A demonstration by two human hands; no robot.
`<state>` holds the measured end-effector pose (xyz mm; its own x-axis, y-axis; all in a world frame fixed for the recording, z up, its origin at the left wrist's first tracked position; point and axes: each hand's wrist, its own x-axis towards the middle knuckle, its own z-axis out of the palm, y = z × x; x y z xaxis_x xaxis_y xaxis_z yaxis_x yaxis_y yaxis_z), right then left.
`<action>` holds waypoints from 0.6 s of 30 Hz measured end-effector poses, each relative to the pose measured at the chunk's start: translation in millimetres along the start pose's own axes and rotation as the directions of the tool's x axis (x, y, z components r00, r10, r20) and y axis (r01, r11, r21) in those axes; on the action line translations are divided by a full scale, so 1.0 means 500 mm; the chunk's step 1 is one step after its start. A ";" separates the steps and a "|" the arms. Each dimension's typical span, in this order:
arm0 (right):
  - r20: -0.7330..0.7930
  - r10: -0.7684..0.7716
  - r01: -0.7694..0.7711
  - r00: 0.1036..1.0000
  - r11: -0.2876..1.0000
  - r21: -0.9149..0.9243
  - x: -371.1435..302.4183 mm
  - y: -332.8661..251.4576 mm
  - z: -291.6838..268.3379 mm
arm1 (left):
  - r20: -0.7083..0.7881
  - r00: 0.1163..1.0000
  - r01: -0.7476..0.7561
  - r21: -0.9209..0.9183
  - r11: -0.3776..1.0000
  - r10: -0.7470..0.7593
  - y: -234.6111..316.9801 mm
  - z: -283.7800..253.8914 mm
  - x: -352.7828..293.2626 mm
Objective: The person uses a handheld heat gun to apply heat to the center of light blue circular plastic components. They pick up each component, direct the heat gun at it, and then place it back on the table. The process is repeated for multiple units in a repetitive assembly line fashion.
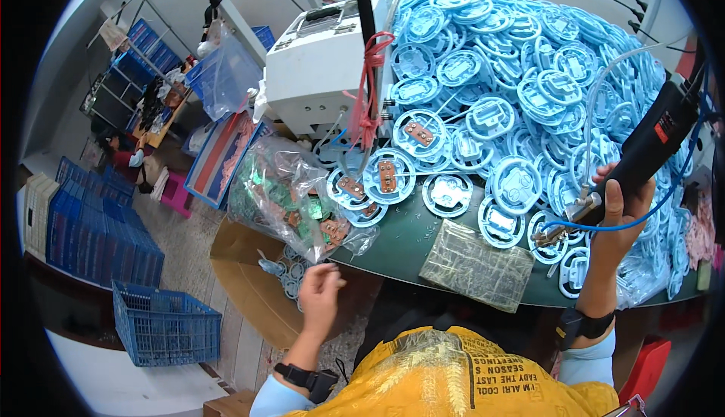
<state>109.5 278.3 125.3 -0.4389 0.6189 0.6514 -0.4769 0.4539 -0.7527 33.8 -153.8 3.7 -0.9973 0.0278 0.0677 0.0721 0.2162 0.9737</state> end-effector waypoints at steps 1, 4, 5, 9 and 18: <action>-0.087 -0.105 0.099 0.991 0.993 -0.071 -0.001 0.001 0.007 | 0.158 0.945 -0.321 0.259 0.911 0.288 0.015 0.033 0.025; -0.183 -0.482 0.403 0.857 0.847 -0.346 -0.003 0.006 -0.022 | 0.477 0.612 -0.790 0.354 0.500 0.630 0.095 0.143 0.120; -0.113 -0.591 0.475 0.798 0.734 -0.486 -0.017 -0.021 -0.028 | 0.480 0.596 -0.798 0.437 0.414 0.643 0.096 0.161 0.144; 0.343 -0.507 0.604 0.791 0.737 -0.304 -0.098 -0.076 0.021 | 0.545 0.678 -0.715 0.645 0.270 0.493 0.072 0.208 0.243; 0.890 -0.049 0.856 0.453 0.305 -0.418 -0.163 0.190 0.260 | 0.432 0.609 -0.779 0.485 0.398 0.665 0.058 0.174 0.256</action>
<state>0.9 187.7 13.3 -0.8534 -0.3128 0.4169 -0.2025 0.9360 0.2879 -90.6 -58.8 21.7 -0.5541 0.5827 0.5945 0.8114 0.5375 0.2294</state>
